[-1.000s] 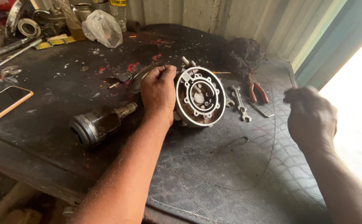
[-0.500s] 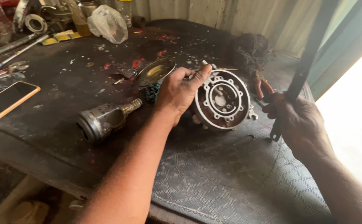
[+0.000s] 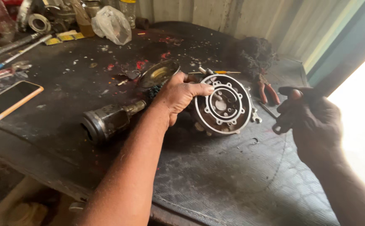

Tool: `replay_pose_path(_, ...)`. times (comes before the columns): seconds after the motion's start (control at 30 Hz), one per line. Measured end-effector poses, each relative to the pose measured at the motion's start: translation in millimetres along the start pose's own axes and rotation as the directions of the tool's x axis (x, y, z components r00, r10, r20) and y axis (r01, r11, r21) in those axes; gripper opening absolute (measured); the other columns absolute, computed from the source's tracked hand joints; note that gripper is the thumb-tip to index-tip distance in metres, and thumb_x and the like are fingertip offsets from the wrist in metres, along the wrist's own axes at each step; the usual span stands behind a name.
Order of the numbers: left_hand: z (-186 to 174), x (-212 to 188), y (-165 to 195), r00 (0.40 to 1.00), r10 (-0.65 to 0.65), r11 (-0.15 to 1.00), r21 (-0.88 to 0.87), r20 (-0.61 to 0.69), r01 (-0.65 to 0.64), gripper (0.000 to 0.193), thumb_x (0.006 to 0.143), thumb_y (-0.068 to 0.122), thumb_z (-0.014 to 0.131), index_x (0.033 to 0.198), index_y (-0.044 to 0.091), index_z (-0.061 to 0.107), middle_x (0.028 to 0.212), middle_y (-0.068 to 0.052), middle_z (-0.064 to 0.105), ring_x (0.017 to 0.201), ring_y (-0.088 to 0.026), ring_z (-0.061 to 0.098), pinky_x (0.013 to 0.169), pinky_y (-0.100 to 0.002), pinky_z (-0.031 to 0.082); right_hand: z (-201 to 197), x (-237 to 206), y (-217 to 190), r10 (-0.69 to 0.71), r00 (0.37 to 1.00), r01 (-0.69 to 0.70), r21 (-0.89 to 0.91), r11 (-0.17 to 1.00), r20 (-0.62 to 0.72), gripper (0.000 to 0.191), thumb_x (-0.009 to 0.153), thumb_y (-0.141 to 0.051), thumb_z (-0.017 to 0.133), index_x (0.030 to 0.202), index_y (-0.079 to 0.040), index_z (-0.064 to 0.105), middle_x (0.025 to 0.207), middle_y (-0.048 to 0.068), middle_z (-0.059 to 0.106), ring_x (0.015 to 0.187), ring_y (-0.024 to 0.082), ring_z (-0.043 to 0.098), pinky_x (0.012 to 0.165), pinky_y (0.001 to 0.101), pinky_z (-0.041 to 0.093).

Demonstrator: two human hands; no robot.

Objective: The person holds a metallic engine component on a workbench and uses a wrench and a metal rod to adjust and pry internal parts. The person rotates the component and repeatedly inserts the rod into the center to manipulate internal mechanisms.

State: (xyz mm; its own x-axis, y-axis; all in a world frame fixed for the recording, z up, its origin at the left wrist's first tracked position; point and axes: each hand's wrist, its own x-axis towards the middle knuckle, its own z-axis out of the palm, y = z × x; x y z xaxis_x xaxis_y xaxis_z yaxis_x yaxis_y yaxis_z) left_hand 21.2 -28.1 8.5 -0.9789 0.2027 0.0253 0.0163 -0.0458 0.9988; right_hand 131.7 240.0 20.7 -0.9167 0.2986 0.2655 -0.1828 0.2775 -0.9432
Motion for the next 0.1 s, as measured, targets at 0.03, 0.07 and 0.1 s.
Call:
replay_pose_path(0.03,-0.4,0.8,-0.1,1.000,0.000,1.000,0.011,0.005,0.000,0.059,0.068,0.019,0.085,0.120,0.001,0.066,0.110,-0.013,0.076,0.104,-0.019,0.069,0.100,-0.034,0.045,-0.5,-1.1,0.9,-0.038,0.999,0.038,0.075,0.996,0.000,0.030,0.109,-0.022,0.058,0.126,0.001,0.067,0.094,0.012,0.068,0.069,0.016,0.064,0.053,0.0280,0.051)
replay_pose_path(0.07,-0.8,0.5,-1.7,0.999,0.012,1.000,-0.023,0.036,-0.011,0.064,0.066,0.019,0.084,0.124,0.001,0.063,0.109,-0.014,0.075,0.105,-0.022,0.069,0.103,-0.037,0.045,1.0,-1.9,3.3,-0.021,0.997,0.016,0.073,0.997,0.070,0.032,0.106,-0.022,0.058,0.127,0.000,0.066,0.095,0.012,0.070,0.068,0.016,0.064,0.052,0.0291,0.052)
replay_pose_path(0.1,-1.4,0.5,-3.0,0.997,0.025,0.998,-0.058,0.070,-0.021,0.068,0.065,0.019,0.083,0.127,0.002,0.060,0.109,-0.015,0.075,0.106,-0.024,0.068,0.106,-0.040,0.045,2.5,-2.1,5.8,-0.003,0.991,-0.006,0.068,0.998,0.137,0.034,0.103,-0.022,0.059,0.129,0.000,0.064,0.097,0.012,0.072,0.067,0.017,0.065,0.052,0.0302,0.052)
